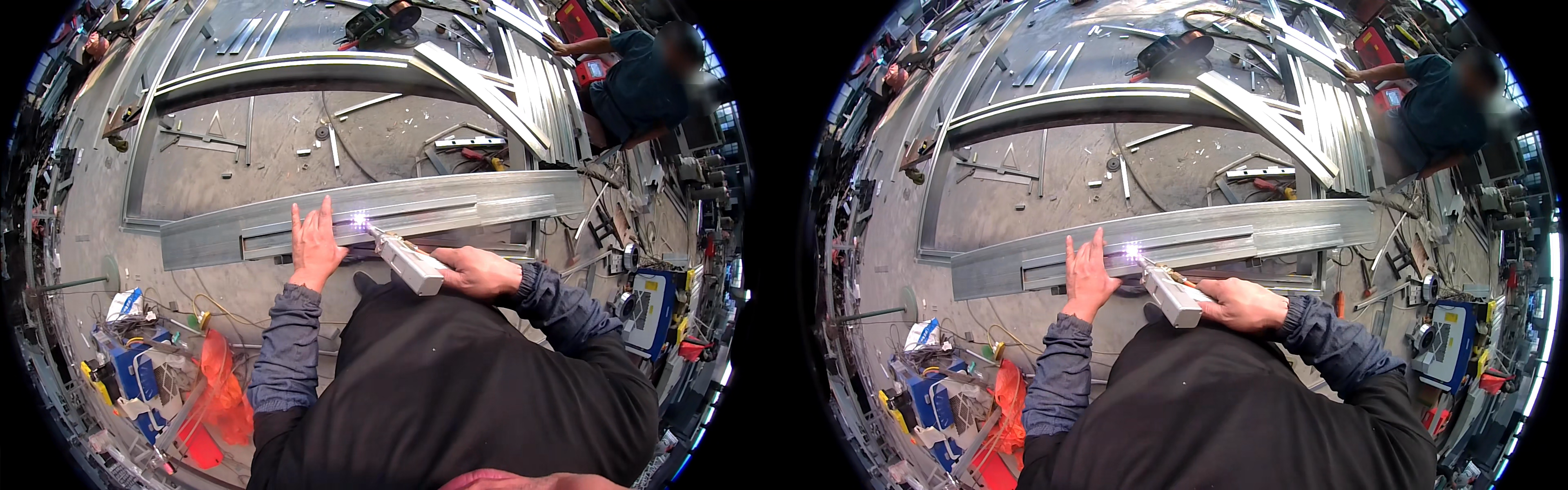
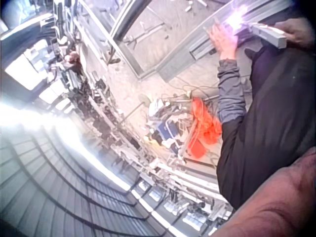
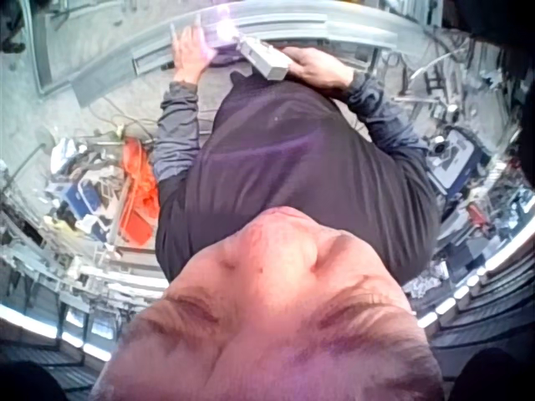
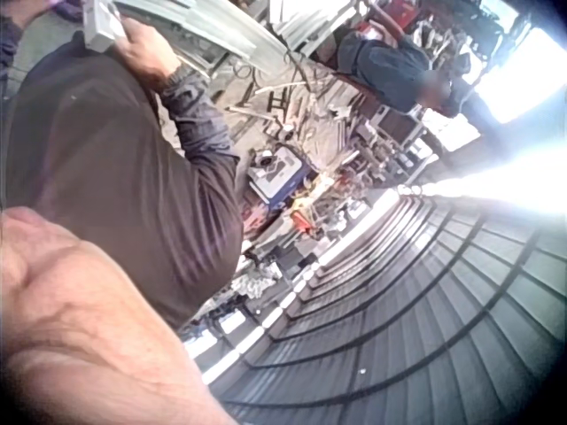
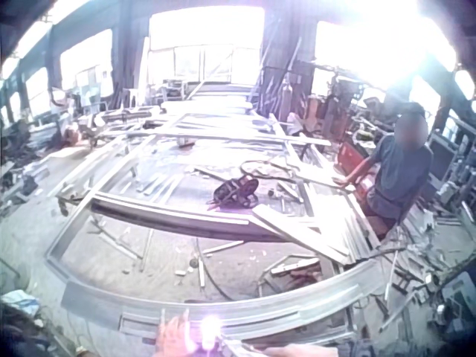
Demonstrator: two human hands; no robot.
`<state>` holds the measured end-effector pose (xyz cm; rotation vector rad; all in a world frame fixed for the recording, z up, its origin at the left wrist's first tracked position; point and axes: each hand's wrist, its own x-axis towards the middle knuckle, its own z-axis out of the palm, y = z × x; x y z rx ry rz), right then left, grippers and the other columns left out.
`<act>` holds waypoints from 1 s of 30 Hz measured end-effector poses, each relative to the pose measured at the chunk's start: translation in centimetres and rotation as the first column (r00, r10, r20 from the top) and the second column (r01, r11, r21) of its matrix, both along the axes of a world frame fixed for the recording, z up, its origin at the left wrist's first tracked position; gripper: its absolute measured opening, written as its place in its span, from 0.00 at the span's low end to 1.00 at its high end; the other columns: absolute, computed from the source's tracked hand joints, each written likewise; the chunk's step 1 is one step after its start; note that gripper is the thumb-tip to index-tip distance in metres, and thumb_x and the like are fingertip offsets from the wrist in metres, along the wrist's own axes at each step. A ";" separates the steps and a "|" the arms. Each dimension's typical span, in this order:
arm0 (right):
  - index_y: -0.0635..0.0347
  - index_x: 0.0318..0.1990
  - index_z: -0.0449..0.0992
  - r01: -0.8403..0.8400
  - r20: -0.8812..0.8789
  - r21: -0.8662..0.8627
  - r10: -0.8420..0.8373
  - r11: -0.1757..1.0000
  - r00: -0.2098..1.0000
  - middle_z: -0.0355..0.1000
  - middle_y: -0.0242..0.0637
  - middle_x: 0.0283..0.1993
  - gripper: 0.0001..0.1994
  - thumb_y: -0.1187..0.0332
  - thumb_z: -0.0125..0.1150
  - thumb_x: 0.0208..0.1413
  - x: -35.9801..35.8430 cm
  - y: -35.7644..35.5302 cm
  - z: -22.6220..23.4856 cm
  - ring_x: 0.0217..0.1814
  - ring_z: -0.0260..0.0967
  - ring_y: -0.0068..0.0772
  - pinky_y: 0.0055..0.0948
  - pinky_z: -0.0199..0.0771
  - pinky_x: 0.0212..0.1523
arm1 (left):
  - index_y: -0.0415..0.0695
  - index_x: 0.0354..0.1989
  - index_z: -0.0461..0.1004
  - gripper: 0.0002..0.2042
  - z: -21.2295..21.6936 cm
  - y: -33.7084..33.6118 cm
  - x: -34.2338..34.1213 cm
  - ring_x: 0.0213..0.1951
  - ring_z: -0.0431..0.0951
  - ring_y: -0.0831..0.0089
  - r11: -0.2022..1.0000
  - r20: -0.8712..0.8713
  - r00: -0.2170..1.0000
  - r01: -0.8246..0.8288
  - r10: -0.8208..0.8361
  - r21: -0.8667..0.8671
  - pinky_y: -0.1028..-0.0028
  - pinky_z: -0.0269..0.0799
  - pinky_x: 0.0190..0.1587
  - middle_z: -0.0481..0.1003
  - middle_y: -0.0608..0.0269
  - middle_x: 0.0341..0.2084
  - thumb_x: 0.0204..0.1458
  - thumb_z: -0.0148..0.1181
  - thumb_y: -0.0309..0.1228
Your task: The person aligns and welds metal frame components using a handheld welding torch. They repeatedly position the pieces, weld along seams, and adjust the frame orientation to complete the assembly.
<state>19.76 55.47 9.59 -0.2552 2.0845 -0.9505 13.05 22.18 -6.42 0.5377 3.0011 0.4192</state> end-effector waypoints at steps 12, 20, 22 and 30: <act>0.61 0.67 0.74 0.012 0.001 -0.034 -0.012 0.999 1.000 0.81 0.62 0.58 0.25 0.49 0.51 0.79 0.2 0.0 0.1 0.61 0.78 0.68 0.54 0.77 0.60 | 0.41 0.83 0.54 0.64 0.3 -0.2 0.1 0.60 0.79 0.65 0.999 -0.001 1.000 0.010 -0.010 -0.051 0.46 0.37 0.87 0.79 0.62 0.49 0.36 0.89 0.45; 0.62 0.65 0.75 -0.015 0.024 0.010 0.014 1.000 1.000 0.81 0.62 0.55 0.24 0.50 0.51 0.79 -0.2 0.1 0.7 0.60 0.78 0.67 0.54 0.77 0.59 | 0.43 0.81 0.58 0.61 0.2 -0.4 0.1 0.60 0.79 0.63 1.000 -0.016 1.000 0.001 -0.001 -0.013 0.47 0.37 0.87 0.79 0.63 0.50 0.34 0.88 0.41; 0.63 0.64 0.75 -0.004 0.020 0.004 0.004 1.000 1.000 0.81 0.62 0.55 0.24 0.51 0.51 0.79 -0.2 0.2 0.7 0.59 0.78 0.67 0.54 0.77 0.58 | 0.44 0.81 0.58 0.61 0.2 -0.4 0.0 0.61 0.79 0.63 1.000 -0.006 1.000 -0.004 0.004 -0.008 0.47 0.38 0.87 0.80 0.63 0.51 0.34 0.88 0.41; 0.60 0.69 0.74 -0.002 0.029 0.004 0.001 1.000 1.000 0.81 0.61 0.57 0.27 0.47 0.51 0.79 0.0 0.6 0.4 0.61 0.79 0.66 0.50 0.78 0.60 | 0.44 0.81 0.57 0.62 0.1 -0.5 0.1 0.63 0.78 0.65 1.000 -0.006 1.000 -0.001 0.001 -0.021 0.47 0.39 0.87 0.80 0.61 0.52 0.35 0.89 0.42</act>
